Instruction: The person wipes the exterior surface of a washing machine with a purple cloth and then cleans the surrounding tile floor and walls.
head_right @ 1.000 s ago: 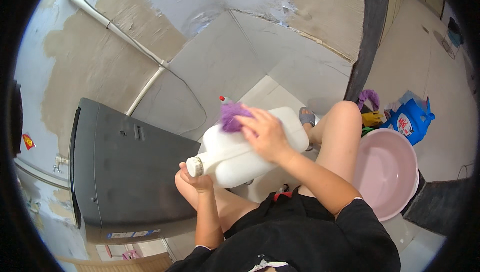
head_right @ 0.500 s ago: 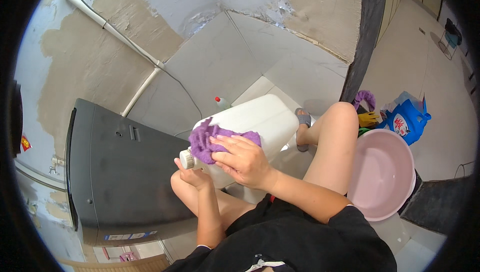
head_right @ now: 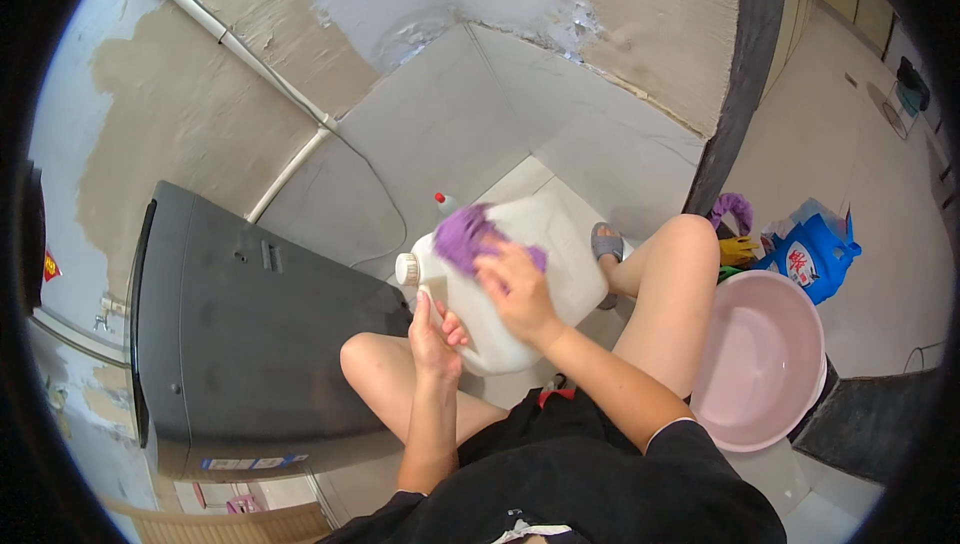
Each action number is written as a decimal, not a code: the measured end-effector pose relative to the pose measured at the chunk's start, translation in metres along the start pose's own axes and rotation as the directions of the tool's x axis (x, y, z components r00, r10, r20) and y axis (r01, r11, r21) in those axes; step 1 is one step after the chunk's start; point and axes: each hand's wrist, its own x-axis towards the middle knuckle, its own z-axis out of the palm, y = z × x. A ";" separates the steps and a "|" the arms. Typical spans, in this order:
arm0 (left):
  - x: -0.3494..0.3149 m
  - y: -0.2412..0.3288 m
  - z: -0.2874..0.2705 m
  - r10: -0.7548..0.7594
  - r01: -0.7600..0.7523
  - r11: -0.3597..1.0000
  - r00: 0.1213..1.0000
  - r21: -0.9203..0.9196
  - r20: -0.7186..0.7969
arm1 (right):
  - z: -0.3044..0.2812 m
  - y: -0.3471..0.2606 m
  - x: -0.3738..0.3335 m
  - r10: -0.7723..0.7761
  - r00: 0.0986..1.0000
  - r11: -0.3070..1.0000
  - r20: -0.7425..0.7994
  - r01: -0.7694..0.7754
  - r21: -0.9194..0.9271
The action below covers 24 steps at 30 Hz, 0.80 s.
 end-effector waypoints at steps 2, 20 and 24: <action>0.010 -0.004 -0.019 0.081 -0.078 0.994 0.996 0.075 -0.037 | 0.000 -0.021 -0.002 -0.314 0.910 0.950 0.270 0.303 0.081; 0.015 -0.013 -0.022 0.148 -0.128 0.986 0.969 0.111 -0.200 | 0.040 0.088 -0.079 0.585 0.792 0.790 0.172 -0.605 0.098; 0.040 -0.019 -0.021 0.289 -0.271 0.957 0.904 0.098 -0.316 | 0.036 0.149 -0.097 0.810 0.584 0.580 -0.062 -0.780 0.235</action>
